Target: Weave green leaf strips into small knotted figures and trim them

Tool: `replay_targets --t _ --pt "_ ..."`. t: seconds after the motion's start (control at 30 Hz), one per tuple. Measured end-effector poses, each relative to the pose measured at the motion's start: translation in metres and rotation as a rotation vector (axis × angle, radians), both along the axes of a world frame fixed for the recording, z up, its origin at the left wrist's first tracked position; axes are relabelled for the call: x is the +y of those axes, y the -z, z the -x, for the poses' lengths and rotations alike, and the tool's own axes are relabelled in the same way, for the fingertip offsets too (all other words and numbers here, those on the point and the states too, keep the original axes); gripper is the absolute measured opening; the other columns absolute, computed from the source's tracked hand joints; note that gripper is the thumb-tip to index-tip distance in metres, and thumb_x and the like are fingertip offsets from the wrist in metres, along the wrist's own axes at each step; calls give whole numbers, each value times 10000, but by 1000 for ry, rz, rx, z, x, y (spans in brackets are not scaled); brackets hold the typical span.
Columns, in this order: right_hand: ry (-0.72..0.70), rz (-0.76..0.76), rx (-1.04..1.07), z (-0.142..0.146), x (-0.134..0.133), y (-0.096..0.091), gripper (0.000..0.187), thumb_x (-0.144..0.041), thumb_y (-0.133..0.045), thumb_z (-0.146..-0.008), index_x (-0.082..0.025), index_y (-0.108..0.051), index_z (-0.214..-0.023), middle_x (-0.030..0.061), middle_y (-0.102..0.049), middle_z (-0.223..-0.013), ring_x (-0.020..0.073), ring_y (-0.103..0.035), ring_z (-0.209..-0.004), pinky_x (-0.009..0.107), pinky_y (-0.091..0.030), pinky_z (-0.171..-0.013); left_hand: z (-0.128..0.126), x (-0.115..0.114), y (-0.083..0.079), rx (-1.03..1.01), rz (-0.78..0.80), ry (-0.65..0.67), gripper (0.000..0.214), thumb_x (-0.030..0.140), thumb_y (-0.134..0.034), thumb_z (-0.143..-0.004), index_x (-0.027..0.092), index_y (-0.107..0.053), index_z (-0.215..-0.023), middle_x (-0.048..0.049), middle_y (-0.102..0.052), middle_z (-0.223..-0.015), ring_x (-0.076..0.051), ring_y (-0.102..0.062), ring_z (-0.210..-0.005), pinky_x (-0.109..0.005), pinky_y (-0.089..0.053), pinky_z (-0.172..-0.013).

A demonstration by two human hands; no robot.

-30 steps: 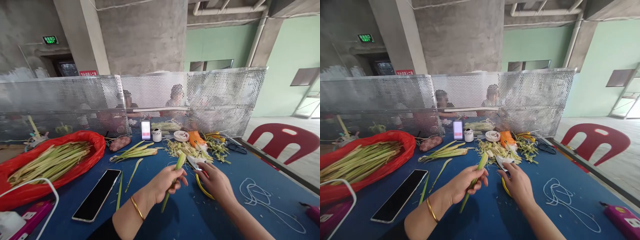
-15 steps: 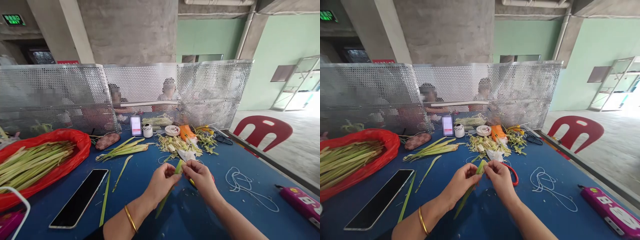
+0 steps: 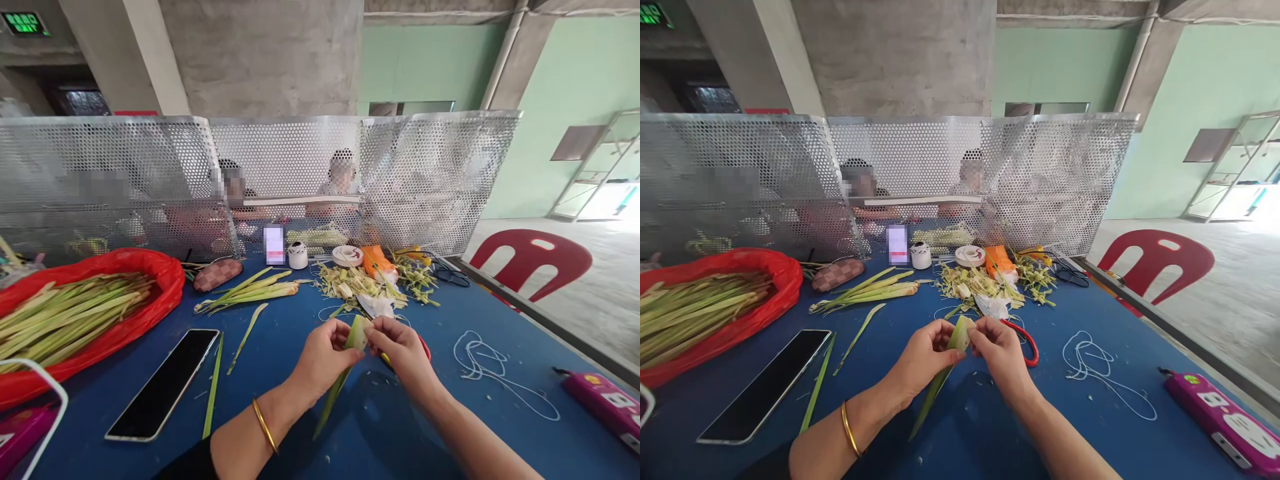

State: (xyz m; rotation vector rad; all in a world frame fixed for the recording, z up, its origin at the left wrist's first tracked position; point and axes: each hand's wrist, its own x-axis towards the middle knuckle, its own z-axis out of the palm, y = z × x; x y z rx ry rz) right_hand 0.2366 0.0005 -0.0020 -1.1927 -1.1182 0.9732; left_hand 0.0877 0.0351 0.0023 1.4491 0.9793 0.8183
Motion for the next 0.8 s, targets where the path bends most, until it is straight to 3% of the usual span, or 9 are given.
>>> replay_targets --t 0.13,0.23,0.57,0.8 --pt "7 11 -15 -1 0 -1 395 -546 -694 -682 -178 -575 -604 -7 -545 -538 128 -480 -509 254 -392 -523 1 1 0 -44 130 -82 202 343 -697 -674 165 -602 -678 33 -549 -579 -106 -462 -537 -236 -342 -528" --pt "7 2 -22 -1 0 0 364 -522 -685 -702 -180 -580 -631 -9 -548 -552 131 -493 -523 253 -398 -530 0 0 -3 -90 210 -96 212 350 -712 -655 162 -615 -673 37 -546 -565 -96 -436 -518 -232 -334 -523" --pt "-12 -70 -241 8 0 16 256 -399 -611 -782 -190 -540 -651 -28 -523 -580 126 -472 -552 231 -378 -507 -5 -2 6 -97 76 -161 250 394 -685 -683 161 -617 -622 32 -534 -568 -102 -421 -550 -234 -305 -530" --pt "81 -223 -569 7 -7 11 228 -340 -537 -868 -192 -581 -702 -12 -550 -622 132 -480 -582 231 -380 -541 -8 -3 9 -172 200 -204 244 375 -719 -641 162 -604 -616 46 -485 -516 -89 -391 -503 -234 -270 -498"
